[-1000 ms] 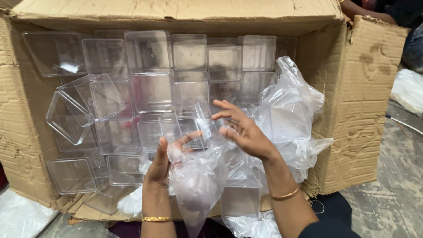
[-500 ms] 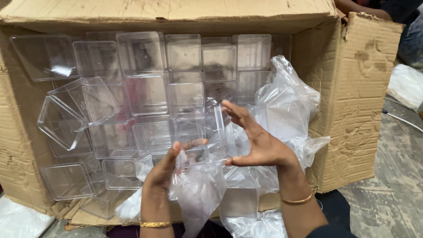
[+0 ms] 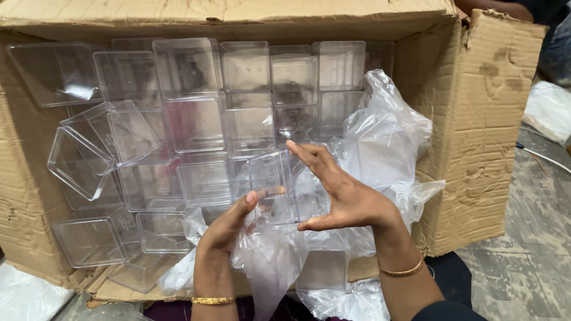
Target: The person sits on the floor in front of a large cardboard box filled with clear plastic containers. They pull plastic bags and wrapping off the containers, lift each container out, and stack and arrange the containers inside the box.
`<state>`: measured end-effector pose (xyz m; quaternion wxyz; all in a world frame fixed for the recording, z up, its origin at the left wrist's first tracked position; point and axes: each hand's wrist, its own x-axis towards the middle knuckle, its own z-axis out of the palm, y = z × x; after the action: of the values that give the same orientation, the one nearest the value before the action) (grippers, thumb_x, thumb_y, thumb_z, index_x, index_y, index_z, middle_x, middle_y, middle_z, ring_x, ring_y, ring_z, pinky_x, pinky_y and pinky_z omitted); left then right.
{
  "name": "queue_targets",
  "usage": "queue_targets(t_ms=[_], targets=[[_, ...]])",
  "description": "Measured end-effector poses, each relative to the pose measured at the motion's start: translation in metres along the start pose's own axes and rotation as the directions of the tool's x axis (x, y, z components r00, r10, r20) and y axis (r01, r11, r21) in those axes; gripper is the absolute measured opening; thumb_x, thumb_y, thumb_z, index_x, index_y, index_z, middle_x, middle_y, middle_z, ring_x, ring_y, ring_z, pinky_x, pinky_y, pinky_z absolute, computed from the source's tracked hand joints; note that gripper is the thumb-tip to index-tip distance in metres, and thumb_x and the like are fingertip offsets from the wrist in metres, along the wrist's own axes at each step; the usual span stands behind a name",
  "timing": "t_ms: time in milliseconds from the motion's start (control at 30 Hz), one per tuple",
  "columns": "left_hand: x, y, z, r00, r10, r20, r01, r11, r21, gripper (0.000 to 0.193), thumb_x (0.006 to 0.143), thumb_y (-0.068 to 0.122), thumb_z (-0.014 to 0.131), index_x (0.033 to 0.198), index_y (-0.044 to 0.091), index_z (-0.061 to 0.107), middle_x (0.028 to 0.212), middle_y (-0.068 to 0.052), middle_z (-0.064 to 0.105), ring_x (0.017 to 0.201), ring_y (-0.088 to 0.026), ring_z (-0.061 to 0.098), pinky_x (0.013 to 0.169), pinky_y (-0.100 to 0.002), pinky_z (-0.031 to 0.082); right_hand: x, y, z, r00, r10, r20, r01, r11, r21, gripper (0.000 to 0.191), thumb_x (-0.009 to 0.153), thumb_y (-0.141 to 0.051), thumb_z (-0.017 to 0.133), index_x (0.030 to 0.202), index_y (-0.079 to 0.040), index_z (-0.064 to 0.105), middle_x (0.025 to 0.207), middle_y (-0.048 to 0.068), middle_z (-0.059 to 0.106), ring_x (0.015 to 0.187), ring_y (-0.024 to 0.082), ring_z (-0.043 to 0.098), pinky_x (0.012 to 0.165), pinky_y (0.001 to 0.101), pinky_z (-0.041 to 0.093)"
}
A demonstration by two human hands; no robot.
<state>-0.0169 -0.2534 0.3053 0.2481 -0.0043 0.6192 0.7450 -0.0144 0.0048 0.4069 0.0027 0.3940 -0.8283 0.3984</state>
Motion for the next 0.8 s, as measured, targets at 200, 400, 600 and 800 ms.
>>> queue_targets(t_ms=[200, 400, 600, 800], targets=[[0.003, -0.003, -0.003, 1.000, 0.015, 0.024, -0.015, 1.000, 0.024, 0.096, 0.060, 0.083, 0.063, 0.128, 0.016, 0.074, 0.132, -0.015, 0.068, 0.123, -0.034, 0.056, 0.099, -0.053, 0.042, 0.002, 0.003, 0.005, 0.998, 0.054, 0.022, -0.055, 0.998, 0.039, 0.131, 0.065, -0.040, 0.095, 0.166, -0.017, 0.015, 0.159, 0.018, 0.030, 0.149, 0.038, 0.036, 0.118, 0.0514, 0.039], [0.012, 0.010, -0.001, 0.992, 0.082, 0.096, -0.082, 0.997, -0.007, 0.090, 0.068, 0.079, 0.064, 0.131, 0.015, 0.071, 0.136, -0.013, 0.067, 0.123, -0.031, 0.058, 0.098, -0.047, 0.048, 0.003, 0.004, 0.008, 0.997, 0.017, -0.075, -0.011, 0.997, 0.073, 0.126, 0.067, -0.030, 0.094, 0.165, -0.020, 0.016, 0.158, 0.016, 0.027, 0.150, 0.038, 0.034, 0.114, 0.0496, 0.049], [0.008, 0.027, 0.024, 0.957, 0.203, -0.208, -0.113, 0.918, 0.380, 0.077, 0.089, 0.062, 0.069, 0.145, 0.010, 0.066, 0.118, -0.043, 0.059, 0.090, -0.047, 0.039, 0.080, -0.047, 0.040, 0.007, 0.008, 0.016, 0.960, 0.043, -0.276, -0.099, 0.976, -0.193, 0.126, 0.064, -0.029, 0.093, 0.164, -0.018, 0.017, 0.152, 0.018, 0.028, 0.143, 0.037, 0.034, 0.114, 0.0512, 0.043], [-0.009, 0.027, 0.053, 0.835, 0.447, -0.321, -0.169, 0.764, 0.623, 0.088, 0.072, 0.062, 0.079, 0.137, 0.007, 0.053, 0.115, -0.024, 0.070, 0.105, -0.035, 0.067, 0.088, -0.045, 0.053, 0.007, 0.020, 0.025, 0.955, 0.035, -0.295, -0.078, 0.987, -0.138, 0.117, 0.074, -0.045, 0.090, 0.164, -0.016, 0.022, 0.156, 0.019, 0.029, 0.146, 0.036, 0.035, 0.114, 0.0477, 0.045]])
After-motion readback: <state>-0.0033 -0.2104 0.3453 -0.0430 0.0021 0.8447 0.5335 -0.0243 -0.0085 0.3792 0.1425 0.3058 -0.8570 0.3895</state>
